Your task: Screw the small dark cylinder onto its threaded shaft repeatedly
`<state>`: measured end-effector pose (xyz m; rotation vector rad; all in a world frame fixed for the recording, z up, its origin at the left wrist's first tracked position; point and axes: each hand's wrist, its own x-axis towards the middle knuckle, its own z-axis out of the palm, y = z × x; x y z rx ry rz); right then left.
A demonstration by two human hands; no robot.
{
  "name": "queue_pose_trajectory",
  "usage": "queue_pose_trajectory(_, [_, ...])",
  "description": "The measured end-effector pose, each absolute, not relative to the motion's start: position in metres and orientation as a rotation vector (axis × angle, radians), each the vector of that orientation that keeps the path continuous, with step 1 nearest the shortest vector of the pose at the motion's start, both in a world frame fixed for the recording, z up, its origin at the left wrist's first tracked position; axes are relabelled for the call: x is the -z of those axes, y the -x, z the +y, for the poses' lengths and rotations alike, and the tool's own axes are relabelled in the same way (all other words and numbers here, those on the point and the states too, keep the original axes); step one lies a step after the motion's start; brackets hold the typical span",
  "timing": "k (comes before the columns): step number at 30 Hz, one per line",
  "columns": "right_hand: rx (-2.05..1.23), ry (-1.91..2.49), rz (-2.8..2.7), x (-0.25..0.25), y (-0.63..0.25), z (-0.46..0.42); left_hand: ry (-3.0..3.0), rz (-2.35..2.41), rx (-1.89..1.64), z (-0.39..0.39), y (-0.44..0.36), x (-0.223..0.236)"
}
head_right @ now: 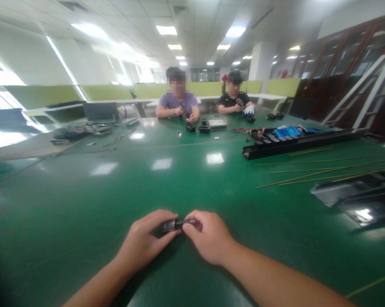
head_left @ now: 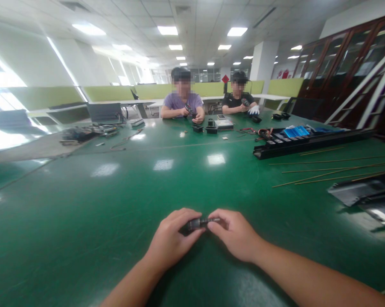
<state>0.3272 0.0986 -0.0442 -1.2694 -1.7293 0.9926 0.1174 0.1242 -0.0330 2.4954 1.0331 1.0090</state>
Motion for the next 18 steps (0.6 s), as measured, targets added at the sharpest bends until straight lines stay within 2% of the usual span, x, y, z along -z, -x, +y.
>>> queue_pose_trajectory(18, [-1.086, 1.231, -1.648, 0.0451, -0.3268, 0.0975, -2.567, 1.008, -1.102, 0.1256, -0.1159, 0.0344])
